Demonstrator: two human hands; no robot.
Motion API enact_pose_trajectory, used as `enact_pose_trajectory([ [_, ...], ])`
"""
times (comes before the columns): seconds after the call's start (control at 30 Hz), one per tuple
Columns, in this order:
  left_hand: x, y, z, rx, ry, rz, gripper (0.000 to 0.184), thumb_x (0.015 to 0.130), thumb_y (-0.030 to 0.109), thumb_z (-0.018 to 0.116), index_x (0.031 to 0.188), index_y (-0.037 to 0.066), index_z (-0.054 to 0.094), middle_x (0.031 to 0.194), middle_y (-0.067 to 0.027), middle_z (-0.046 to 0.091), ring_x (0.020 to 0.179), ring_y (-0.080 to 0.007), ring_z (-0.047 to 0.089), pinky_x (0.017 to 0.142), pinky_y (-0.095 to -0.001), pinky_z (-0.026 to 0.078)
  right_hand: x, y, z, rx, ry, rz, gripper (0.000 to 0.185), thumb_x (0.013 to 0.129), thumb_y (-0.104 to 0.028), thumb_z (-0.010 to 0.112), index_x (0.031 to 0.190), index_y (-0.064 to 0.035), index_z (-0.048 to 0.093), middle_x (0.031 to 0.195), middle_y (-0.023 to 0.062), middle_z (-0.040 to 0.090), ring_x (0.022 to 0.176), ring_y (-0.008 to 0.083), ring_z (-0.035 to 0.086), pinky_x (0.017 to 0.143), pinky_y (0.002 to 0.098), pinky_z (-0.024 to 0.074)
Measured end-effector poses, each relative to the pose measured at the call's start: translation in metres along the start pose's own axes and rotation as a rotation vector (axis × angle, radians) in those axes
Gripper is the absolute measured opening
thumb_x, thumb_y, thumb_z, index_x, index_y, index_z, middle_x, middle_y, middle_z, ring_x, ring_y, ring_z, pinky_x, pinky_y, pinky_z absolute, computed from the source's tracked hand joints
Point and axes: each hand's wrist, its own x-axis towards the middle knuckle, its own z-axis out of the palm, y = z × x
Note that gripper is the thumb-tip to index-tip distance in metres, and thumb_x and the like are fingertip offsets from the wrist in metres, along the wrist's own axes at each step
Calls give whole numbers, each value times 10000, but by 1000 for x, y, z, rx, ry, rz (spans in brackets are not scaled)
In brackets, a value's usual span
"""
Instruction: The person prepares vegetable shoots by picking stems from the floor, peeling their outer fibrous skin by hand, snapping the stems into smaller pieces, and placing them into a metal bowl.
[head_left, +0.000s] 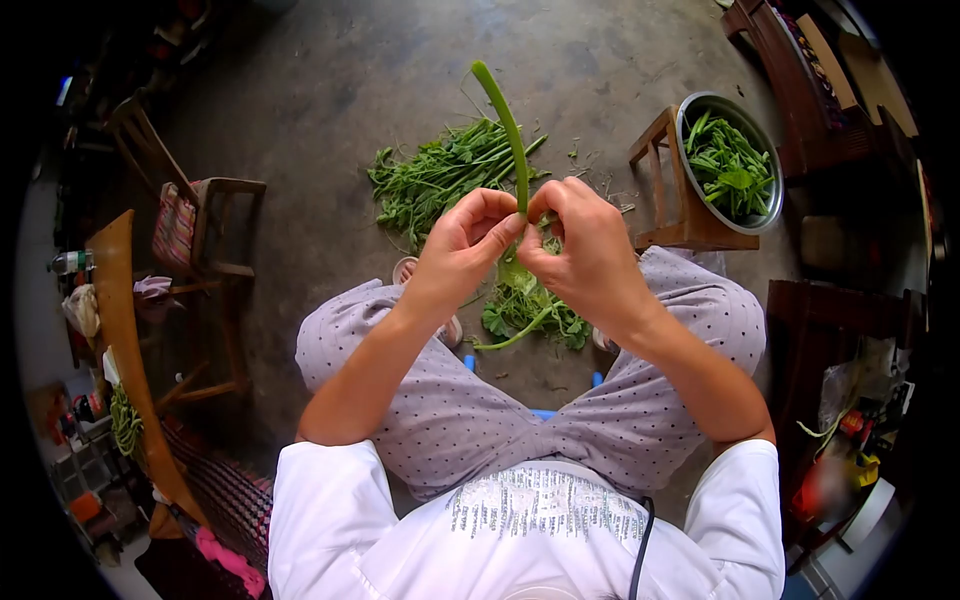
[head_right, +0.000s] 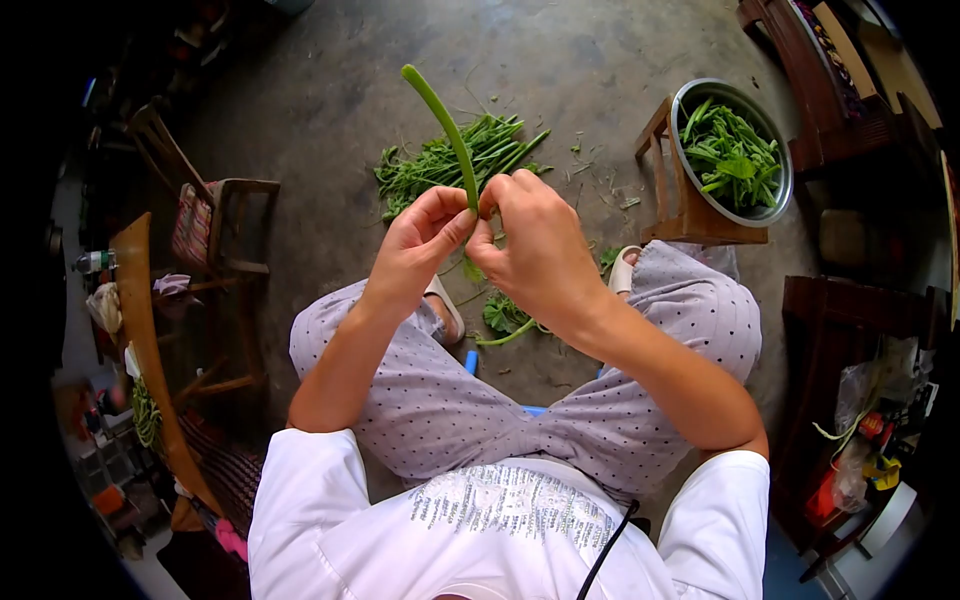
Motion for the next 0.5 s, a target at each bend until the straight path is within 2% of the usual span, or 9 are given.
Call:
enact_pose_trajectory([
  [0.03,1,-2,1,-17,-4,23,153,916,100,571,1029,11,518,960,-3,559,880,-46,525,757,-201,434,0,1,0,16,-2,-6,139,723,-100,625,780,8,558,750,161,542,698,313,557,617,400,442],
  [0.1,0,-5,2,-1,-29,30,148,927,100,551,1038,15,505,958,2,546,883,-44,512,760,-199,427,1,1,-1,33,1,-11,130,722,-89,615,779,11,553,750,162,550,685,307,556,614,395,443],
  [0.17,-1,-3,1,14,-53,36,143,937,101,530,1047,18,491,957,7,533,886,-41,499,763,-198,420,2,0,-6,123,-80,91,139,723,-76,607,809,15,547,707,137,535,648,216,548,585,344,432],
  [0.2,-2,-2,0,40,-59,6,162,949,143,515,1061,28,499,966,17,527,914,-44,484,799,-202,399,3,1,-10,124,-76,91,139,723,-76,607,809,15,547,707,137,535,648,216,548,585,344,432],
  [0.27,-3,2,-3,69,-66,-22,187,960,185,499,1074,37,507,975,26,521,941,-47,469,834,-206,377,6,3,-18,284,-139,272,121,751,-84,608,823,-2,556,670,63,516,616,105,494,563,277,404],
  [0.3,-3,4,-5,40,-76,-58,189,961,196,496,1073,45,509,981,28,521,945,-48,467,835,-208,370,8,8,-20,287,-137,268,121,751,-84,608,823,-2,556,670,63,516,616,105,494,563,277,404],
  [0.4,-3,2,-12,-28,-93,-109,190,960,207,495,1073,56,511,1001,23,525,958,-57,469,846,-221,363,14,27,-22,1004,-233,437,79,821,-121,600,832,-47,573,732,-14,543,607,45,450,557,210,371],
  [0.43,-2,1,-14,-70,-102,-125,188,958,206,497,1074,59,511,1016,16,529,968,-64,473,856,-230,364,14,29,-25,1005,-232,435,79,821,-121,600,832,-47,573,732,-14,543,607,45,450,557,210,371],
  [0.5,-2,1,-12,-91,-90,-131,190,957,203,498,1077,55,503,986,18,524,937,-67,471,856,-234,368,14,30,-33,1279,-447,557,138,898,-190,556,885,-53,542,799,-1,564,655,48,467,603,199,392],
])
